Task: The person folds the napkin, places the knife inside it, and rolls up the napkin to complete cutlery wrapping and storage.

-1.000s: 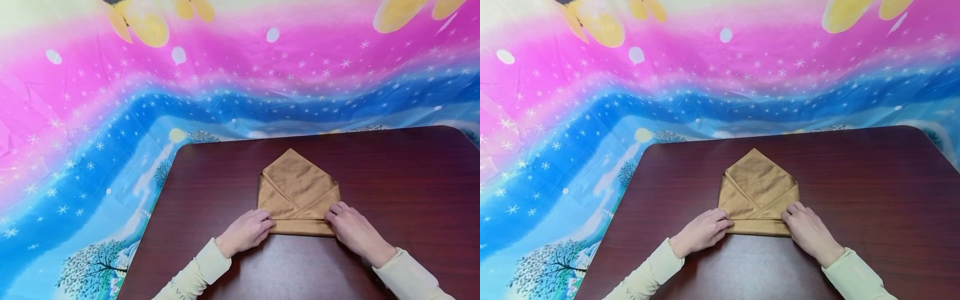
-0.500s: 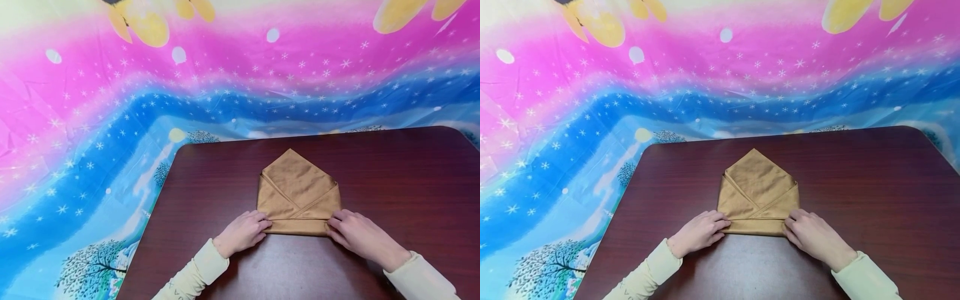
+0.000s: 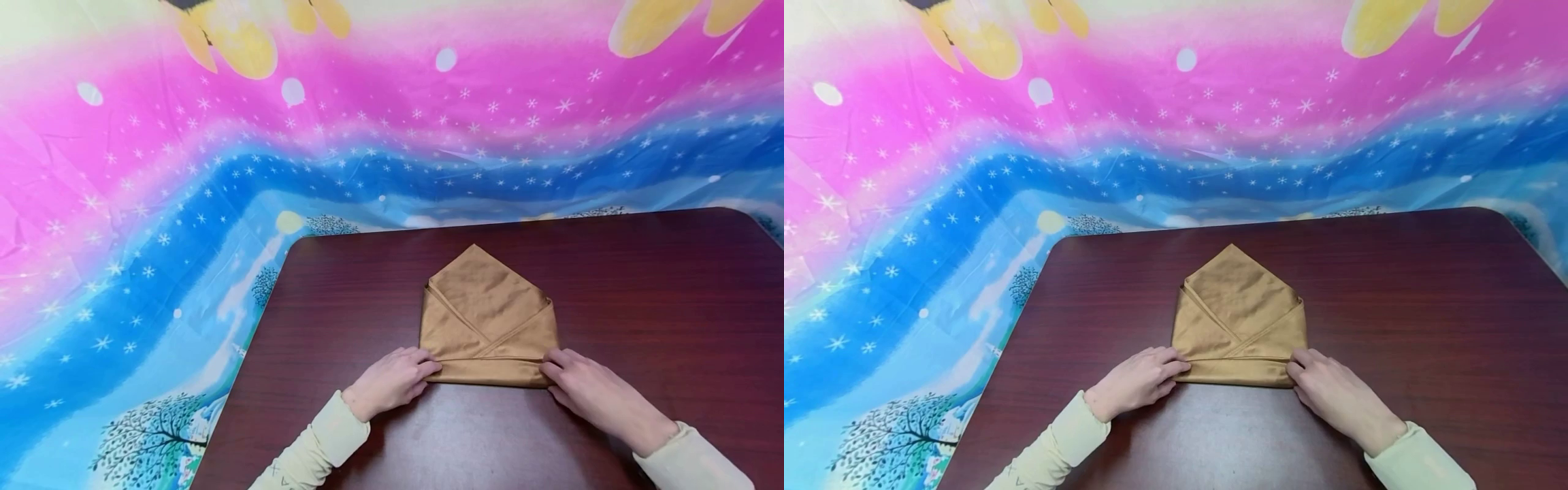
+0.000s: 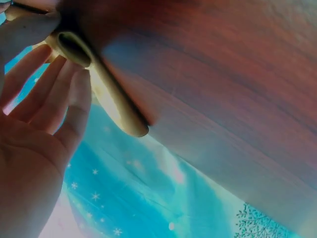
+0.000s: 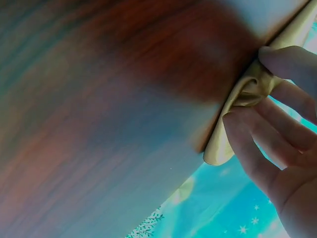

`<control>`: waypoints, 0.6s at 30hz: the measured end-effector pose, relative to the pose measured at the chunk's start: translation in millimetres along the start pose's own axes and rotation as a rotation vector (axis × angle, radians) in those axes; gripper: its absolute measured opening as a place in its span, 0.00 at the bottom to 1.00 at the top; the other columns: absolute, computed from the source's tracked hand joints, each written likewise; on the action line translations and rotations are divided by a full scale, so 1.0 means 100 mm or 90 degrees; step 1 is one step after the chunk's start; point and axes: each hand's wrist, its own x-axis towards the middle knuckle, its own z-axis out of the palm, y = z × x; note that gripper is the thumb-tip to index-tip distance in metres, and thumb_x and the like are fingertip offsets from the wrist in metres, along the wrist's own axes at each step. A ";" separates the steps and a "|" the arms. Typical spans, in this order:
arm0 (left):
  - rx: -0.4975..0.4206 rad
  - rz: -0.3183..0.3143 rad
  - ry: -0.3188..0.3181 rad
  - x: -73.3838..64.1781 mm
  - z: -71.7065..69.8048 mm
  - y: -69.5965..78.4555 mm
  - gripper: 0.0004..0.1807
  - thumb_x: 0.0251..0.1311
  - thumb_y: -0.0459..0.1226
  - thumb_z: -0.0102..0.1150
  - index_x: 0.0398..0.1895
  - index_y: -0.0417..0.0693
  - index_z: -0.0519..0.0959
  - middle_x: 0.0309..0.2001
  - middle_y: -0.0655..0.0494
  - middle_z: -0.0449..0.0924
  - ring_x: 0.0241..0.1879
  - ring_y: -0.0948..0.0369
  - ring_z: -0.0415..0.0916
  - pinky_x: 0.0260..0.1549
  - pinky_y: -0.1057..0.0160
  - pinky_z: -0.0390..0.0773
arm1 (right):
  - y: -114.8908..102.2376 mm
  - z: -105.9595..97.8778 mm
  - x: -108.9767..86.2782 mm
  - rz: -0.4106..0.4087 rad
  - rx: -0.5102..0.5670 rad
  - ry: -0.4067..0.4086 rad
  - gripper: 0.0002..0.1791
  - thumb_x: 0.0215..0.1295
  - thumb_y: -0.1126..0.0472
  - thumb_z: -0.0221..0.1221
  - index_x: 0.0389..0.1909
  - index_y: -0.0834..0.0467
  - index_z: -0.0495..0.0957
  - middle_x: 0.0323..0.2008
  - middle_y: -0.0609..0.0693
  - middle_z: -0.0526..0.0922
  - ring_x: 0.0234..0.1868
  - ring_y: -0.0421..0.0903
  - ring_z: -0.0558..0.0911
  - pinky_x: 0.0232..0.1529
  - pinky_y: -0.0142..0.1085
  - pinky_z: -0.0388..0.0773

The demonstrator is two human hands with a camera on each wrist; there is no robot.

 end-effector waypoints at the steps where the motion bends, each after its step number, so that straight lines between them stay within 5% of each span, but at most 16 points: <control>1: -0.001 0.004 0.007 0.00 0.00 0.00 0.18 0.57 0.38 0.63 0.51 0.53 0.79 0.46 0.62 0.79 0.44 0.65 0.78 0.47 0.66 0.75 | 0.00 0.00 0.00 0.000 0.001 0.000 0.14 0.36 0.66 0.68 0.28 0.55 0.77 0.30 0.44 0.76 0.28 0.41 0.75 0.28 0.35 0.75; 6: -0.002 0.012 0.040 0.01 0.02 -0.02 0.19 0.55 0.35 0.60 0.52 0.52 0.79 0.44 0.61 0.80 0.41 0.65 0.78 0.43 0.67 0.77 | 0.00 0.02 -0.01 0.001 0.002 0.007 0.11 0.39 0.66 0.64 0.26 0.54 0.75 0.30 0.44 0.75 0.27 0.41 0.75 0.27 0.34 0.74; 13: -0.079 -0.018 0.059 0.02 0.06 -0.10 0.20 0.56 0.33 0.58 0.54 0.49 0.78 0.48 0.62 0.82 0.47 0.66 0.79 0.47 0.67 0.76 | 0.02 0.04 -0.02 0.003 -0.004 0.026 0.02 0.50 0.63 0.54 0.25 0.54 0.74 0.30 0.44 0.74 0.28 0.42 0.74 0.26 0.33 0.73; 18: -0.111 -0.037 0.092 0.02 0.08 -0.14 0.18 0.57 0.34 0.58 0.52 0.48 0.78 0.45 0.62 0.83 0.41 0.65 0.79 0.44 0.65 0.76 | 0.02 0.03 -0.03 0.018 -0.023 0.038 0.12 0.60 0.59 0.43 0.28 0.57 0.75 0.30 0.47 0.73 0.30 0.45 0.75 0.26 0.36 0.74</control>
